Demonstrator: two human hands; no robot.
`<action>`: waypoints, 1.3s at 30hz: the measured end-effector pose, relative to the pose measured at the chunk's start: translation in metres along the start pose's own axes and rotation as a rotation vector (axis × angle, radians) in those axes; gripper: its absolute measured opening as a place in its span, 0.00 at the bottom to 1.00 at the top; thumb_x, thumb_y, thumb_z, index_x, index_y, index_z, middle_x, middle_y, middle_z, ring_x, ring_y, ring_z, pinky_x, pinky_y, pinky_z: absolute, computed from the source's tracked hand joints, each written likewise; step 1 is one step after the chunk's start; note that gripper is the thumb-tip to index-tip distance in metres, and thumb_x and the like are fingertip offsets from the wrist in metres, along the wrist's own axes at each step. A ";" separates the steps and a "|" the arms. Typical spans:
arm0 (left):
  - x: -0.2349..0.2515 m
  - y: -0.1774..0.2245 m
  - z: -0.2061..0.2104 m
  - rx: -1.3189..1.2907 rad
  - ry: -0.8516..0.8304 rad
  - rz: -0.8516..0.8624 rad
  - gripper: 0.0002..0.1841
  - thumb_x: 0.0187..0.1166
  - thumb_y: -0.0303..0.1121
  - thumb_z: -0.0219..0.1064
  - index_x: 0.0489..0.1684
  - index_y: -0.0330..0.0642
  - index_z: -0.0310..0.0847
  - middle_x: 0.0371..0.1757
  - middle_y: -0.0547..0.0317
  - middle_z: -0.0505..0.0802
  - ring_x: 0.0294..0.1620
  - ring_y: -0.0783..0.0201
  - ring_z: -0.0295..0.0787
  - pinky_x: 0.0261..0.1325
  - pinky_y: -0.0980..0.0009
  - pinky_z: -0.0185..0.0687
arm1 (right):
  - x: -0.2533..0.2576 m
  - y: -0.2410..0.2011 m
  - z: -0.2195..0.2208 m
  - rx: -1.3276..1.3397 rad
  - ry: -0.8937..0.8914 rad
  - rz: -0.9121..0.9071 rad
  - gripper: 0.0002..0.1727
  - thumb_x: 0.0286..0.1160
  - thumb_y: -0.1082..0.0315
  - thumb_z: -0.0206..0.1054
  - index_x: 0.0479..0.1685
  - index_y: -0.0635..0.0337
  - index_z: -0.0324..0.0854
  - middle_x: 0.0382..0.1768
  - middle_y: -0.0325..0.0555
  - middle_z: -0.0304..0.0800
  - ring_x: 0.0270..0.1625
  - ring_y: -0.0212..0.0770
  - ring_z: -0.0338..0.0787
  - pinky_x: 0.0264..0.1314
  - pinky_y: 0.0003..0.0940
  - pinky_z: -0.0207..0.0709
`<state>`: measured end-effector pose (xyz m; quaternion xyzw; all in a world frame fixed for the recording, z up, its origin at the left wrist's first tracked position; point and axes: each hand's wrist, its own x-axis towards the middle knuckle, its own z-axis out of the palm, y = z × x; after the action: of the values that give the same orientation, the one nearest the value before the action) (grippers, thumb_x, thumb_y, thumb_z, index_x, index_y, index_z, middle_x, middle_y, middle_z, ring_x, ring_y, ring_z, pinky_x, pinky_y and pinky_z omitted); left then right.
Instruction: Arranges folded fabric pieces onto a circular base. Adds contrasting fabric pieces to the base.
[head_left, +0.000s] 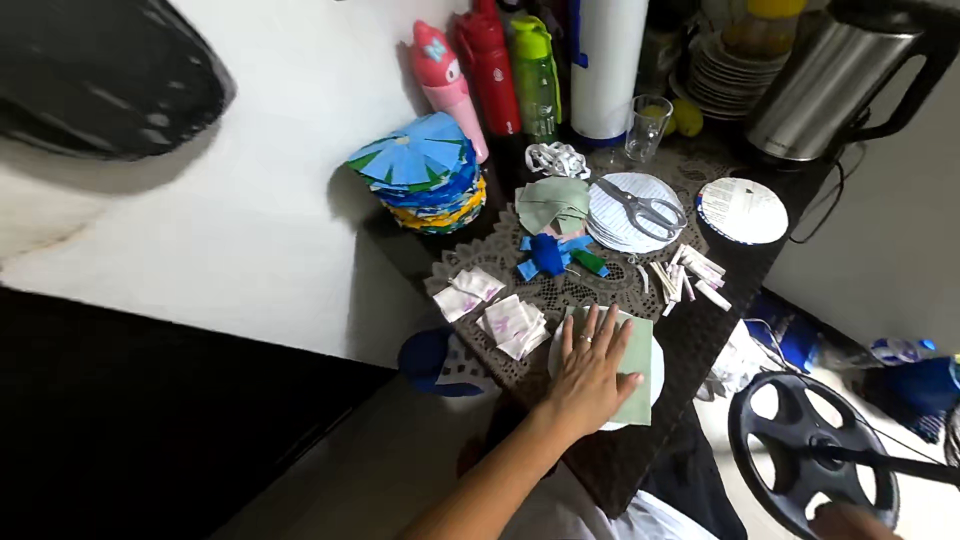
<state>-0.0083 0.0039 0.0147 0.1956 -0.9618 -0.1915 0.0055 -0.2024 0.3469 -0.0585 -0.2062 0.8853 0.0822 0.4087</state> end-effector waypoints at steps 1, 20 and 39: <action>0.001 0.000 0.002 0.004 -0.027 -0.028 0.40 0.88 0.60 0.49 0.95 0.47 0.52 0.97 0.48 0.52 0.97 0.42 0.35 0.89 0.29 0.22 | -0.007 -0.013 -0.023 0.021 0.129 -0.043 0.20 0.82 0.62 0.65 0.53 0.76 0.87 0.54 0.80 0.88 0.63 0.80 0.85 0.65 0.82 0.68; -0.007 0.008 0.006 -0.157 0.181 -0.096 0.42 0.81 0.55 0.64 0.91 0.39 0.61 0.91 0.42 0.65 0.93 0.41 0.54 0.88 0.31 0.42 | 0.012 -0.228 -0.060 0.482 1.070 -0.964 0.16 0.75 0.65 0.60 0.39 0.63 0.93 0.36 0.52 0.93 0.40 0.48 0.92 0.45 0.42 0.84; -0.049 -0.116 -0.092 -0.283 0.267 -0.477 0.10 0.82 0.31 0.65 0.51 0.39 0.91 0.52 0.51 0.93 0.49 0.62 0.91 0.57 0.63 0.86 | 0.016 -0.227 -0.050 0.535 1.190 -0.991 0.16 0.78 0.67 0.59 0.36 0.68 0.91 0.29 0.55 0.88 0.36 0.40 0.85 0.43 0.25 0.74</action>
<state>0.0881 -0.1098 0.0597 0.4365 -0.8433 -0.2921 0.1141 -0.1476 0.1216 -0.0325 -0.4779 0.7500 -0.4451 -0.1051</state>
